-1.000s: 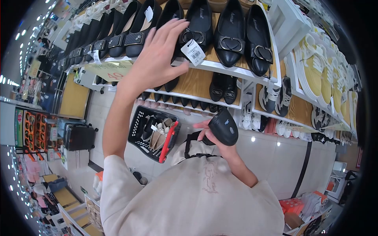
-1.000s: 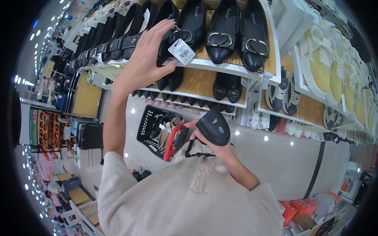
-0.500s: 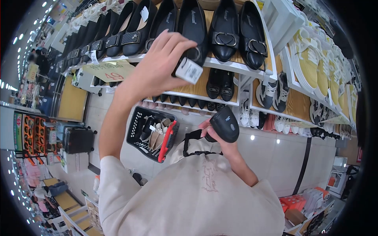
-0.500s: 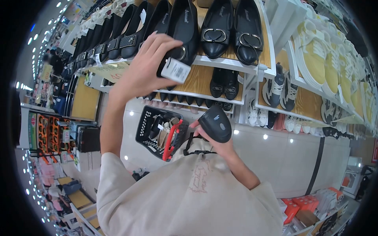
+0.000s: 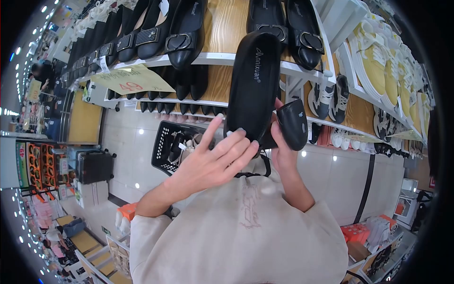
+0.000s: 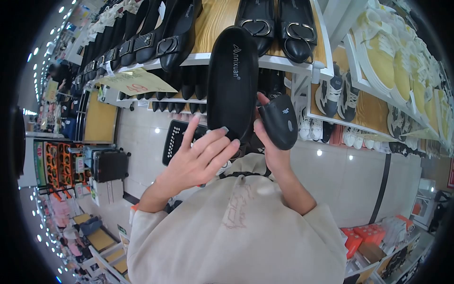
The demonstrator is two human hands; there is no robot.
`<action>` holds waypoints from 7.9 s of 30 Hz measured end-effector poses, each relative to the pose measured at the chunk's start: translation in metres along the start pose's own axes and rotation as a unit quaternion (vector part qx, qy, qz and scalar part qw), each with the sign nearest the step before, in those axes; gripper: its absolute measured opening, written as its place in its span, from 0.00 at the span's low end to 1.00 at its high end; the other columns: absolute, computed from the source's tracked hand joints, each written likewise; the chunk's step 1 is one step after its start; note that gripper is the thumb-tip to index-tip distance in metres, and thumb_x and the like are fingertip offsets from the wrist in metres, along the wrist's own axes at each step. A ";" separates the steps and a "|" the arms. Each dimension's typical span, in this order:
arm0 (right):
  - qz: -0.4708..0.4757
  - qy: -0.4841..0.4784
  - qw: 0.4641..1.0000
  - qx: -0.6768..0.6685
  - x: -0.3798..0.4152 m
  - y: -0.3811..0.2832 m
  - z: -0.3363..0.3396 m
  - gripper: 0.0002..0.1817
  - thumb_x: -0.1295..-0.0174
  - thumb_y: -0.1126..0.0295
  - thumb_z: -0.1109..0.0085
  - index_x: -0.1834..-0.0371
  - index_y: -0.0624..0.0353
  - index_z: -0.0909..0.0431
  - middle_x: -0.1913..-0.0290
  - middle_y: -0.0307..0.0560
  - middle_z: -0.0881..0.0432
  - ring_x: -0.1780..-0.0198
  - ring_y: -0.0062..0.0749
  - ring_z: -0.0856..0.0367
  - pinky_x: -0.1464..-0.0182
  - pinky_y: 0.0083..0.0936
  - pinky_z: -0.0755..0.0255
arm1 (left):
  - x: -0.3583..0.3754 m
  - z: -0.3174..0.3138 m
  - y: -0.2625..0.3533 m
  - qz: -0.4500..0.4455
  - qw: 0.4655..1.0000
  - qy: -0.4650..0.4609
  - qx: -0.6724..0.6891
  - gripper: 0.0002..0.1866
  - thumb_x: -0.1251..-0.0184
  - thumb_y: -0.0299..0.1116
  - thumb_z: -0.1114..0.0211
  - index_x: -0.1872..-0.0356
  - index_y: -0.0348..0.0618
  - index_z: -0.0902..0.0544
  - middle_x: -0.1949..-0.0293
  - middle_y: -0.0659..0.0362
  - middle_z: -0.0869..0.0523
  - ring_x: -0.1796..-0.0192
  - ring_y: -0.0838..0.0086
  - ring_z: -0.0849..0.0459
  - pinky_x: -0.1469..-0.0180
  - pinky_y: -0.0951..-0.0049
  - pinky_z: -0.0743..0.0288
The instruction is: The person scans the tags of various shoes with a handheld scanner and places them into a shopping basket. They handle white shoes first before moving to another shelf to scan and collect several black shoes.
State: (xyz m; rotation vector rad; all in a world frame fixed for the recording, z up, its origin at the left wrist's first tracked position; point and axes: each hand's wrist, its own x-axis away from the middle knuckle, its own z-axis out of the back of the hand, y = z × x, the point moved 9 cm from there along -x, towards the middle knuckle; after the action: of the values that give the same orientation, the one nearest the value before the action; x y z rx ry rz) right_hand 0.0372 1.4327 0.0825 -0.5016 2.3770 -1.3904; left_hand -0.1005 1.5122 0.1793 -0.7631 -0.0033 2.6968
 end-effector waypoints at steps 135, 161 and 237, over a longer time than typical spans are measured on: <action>-0.048 -0.038 0.966 0.251 0.069 -0.048 0.078 0.25 0.37 0.76 0.31 0.36 0.61 0.22 0.42 0.44 0.17 0.43 0.27 0.19 0.37 0.26 0.27 | -0.012 -0.094 0.060 0.398 0.568 0.145 0.706 0.29 0.28 0.37 0.32 0.33 0.35 0.33 0.42 0.56 0.21 0.41 0.77 0.23 0.37 0.72 0.30; 0.072 -0.032 0.984 0.157 -0.028 -0.018 -0.042 0.28 0.36 0.79 0.34 0.32 0.65 0.32 0.41 0.53 0.18 0.41 0.33 0.21 0.37 0.30 0.28 | 0.031 -0.103 -0.076 0.385 0.777 0.012 0.498 0.46 0.44 0.45 0.21 0.32 0.31 0.37 0.50 0.39 0.16 0.51 0.45 0.14 0.50 0.56 0.22; -0.099 -0.116 0.952 0.265 -0.035 0.013 -0.036 0.22 0.34 0.79 0.37 0.36 0.62 0.24 0.44 0.50 0.15 0.41 0.35 0.17 0.39 0.32 0.25 | 0.077 -0.047 -0.211 0.080 0.245 0.514 0.818 0.49 0.35 0.72 0.44 0.21 0.51 0.44 0.29 0.56 0.29 0.31 0.50 0.27 0.22 0.41 0.42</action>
State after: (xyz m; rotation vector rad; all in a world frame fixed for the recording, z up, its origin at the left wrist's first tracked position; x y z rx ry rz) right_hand 0.0494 1.4823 0.0922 -0.7117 1.7074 -1.8566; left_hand -0.0706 1.7320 0.1198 -1.1704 2.4903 0.3077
